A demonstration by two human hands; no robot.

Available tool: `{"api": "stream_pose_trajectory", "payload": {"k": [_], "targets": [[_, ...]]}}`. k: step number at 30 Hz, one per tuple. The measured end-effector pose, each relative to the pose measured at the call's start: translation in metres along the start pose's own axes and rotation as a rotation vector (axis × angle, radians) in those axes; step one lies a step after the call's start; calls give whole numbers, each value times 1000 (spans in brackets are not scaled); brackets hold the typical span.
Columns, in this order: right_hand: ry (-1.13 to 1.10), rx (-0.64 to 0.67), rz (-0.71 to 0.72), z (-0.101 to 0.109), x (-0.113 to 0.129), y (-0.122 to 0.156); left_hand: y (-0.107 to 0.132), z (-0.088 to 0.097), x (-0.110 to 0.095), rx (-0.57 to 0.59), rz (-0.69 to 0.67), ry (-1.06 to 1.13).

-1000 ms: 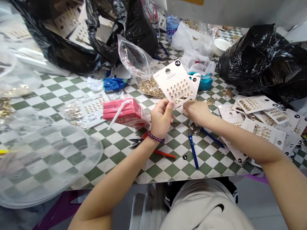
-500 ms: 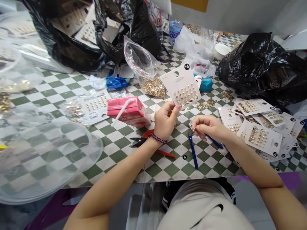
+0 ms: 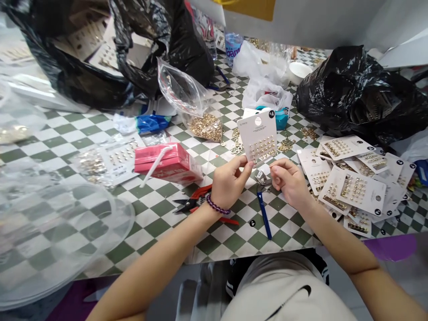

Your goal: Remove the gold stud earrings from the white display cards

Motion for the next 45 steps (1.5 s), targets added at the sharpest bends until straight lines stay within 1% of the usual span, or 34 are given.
{"api": "stream_pose_trajectory", "payload": {"k": [1, 3, 4, 6, 10, 15, 18, 26, 32, 36, 39, 42, 43, 45], "targets": [[199, -9, 79, 0, 10, 3, 1, -2, -1, 17, 3, 0], [599, -27, 245, -7, 30, 10, 2, -8, 0, 56, 20, 12], [755, -38, 309, -12, 37, 14, 3, -10, 0, 72, 26, 18], [947, -64, 369, -17, 44, 18, 4, -13, -1, 94, 24, 19], [1126, -130, 374, -19, 45, 21, 6, -17, -3, 118, 23, 19], [1288, -202, 480, -25, 50, 26, 7, -22, -5, 158, 43, 56], [1385, -224, 508, -30, 52, 28, 7, -23, -5, 164, 44, 58], [1454, -287, 505, -30, 54, 30, 7, -24, -5, 174, 46, 69], [1521, -231, 427, -31, 43, 25, 9, -29, 0, 211, 104, 99], [1493, -182, 369, -28, 39, 22, 9, -32, 4, 237, 123, 128], [1417, -166, 384, -25, 43, 23, 9, -31, 7, 232, 140, 147], [1256, -186, 467, -22, 53, 29, 9, -29, 13, 212, 178, 214], [1177, -214, 494, -18, 56, 32, 9, -29, 15, 213, 193, 255], [1001, -320, 518, -5, 61, 36, 8, -31, 19, 219, 215, 355]]}}
Point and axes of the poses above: each hand's wrist, its own y-axis away from the middle knuckle, its own z-axis out of the back of the hand, x = y × z, the point moved 9 cm from there along -y, towards the middle knuckle, and after that the axes turned 12 degrees about x, right-handed, at the moved point
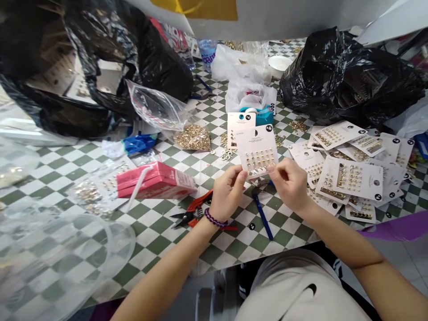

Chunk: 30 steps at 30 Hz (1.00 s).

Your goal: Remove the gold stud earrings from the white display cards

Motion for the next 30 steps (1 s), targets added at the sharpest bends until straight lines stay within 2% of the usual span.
{"api": "stream_pose_trajectory", "payload": {"k": [2, 3, 7, 8, 10, 14, 22, 30], "targets": [[-139, -93, -126, 8, -16, 1, -2, -1, 4, 20, 10, 109], [-220, -88, -195, 7, -25, 1, -3, -2, 6, 28, 19, 163], [-585, 196, -381, -26, -43, 2, -5, 0, 14, 16, 58, 290], [-633, 226, -397, -29, -43, 3, -6, 1, 15, 2, 59, 286], [-637, 189, -410, -28, -43, 6, -6, 4, 15, -20, 53, 274], [-506, 92, -377, -19, -40, 10, -7, 4, 15, -27, 68, 316], [-377, 80, -227, -17, -29, 12, -10, 7, 17, -28, 94, 367], [-316, 99, 4, -11, -3, 8, -10, 6, 16, -22, 62, 319]]}}
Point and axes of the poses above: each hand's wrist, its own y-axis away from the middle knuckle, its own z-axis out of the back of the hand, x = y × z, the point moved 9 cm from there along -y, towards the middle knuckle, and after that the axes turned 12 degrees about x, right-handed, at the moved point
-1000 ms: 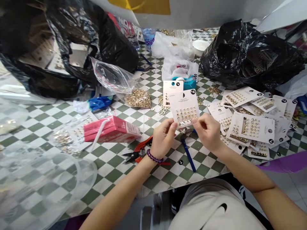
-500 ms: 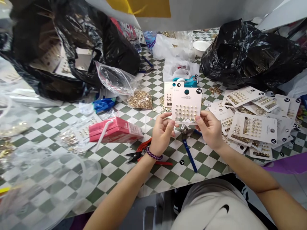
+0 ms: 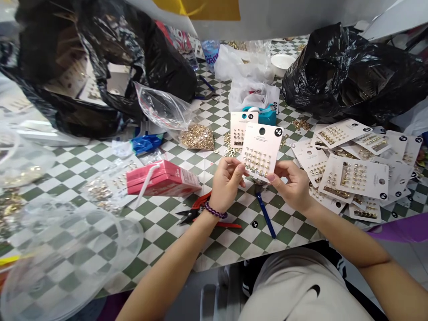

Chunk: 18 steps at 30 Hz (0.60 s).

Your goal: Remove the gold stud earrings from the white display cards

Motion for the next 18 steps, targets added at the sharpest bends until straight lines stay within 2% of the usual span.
{"api": "stream_pose_trajectory", "payload": {"k": [3, 6, 11, 16, 18], "targets": [[67, -13, 150, -1, 18, 0, 1, -2, 0, 12, -8, -98], [143, -32, 300, -3, 33, 3, 2, -1, 0, 12, -40, -91], [159, 0, 384, -5, 39, 3, 1, -4, -1, 45, -73, -31], [257, 158, 532, -17, 59, 5, 1, -5, 0, 41, -16, 45], [328, 205, 520, -14, 63, 2, 1, -6, 4, 48, 26, 140]]}}
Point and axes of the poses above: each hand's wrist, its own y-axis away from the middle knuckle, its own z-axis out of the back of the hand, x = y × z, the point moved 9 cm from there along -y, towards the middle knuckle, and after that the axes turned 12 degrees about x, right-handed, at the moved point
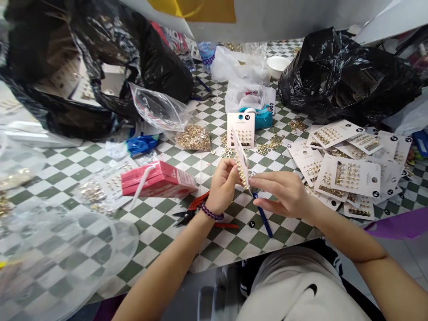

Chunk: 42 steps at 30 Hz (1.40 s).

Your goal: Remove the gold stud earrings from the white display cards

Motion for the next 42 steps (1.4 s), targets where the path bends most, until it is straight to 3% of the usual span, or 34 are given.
{"api": "stream_pose_trajectory", "payload": {"k": [3, 5, 8, 10, 12, 14, 19, 28, 42], "targets": [[71, 46, -163, 21, -26, -4, 0, -1, 5, -4, 42, 118], [122, 151, -342, 34, -65, -5, 0, -1, 7, -20, 59, 154], [222, 467, -638, 42, -143, 1, 1, -3, 9, -28, 97, 180], [380, 698, -753, 45, -188, 9, 2, -3, 10, -32, 117, 190], [504, 904, -774, 41, -217, 16, 2, -3, 9, -44, 119, 214], [564, 999, -766, 35, -231, 21, 2, -3, 10, -42, 130, 244], [561, 1055, -737, 21, -237, 26, 3, -4, 16, -46, 168, 270], [566, 1128, -684, 16, -237, 21, 3, -6, 15, -40, 164, 260], [606, 1086, -618, 11, -226, 32, 2, -9, 23, 19, 192, 263]]}}
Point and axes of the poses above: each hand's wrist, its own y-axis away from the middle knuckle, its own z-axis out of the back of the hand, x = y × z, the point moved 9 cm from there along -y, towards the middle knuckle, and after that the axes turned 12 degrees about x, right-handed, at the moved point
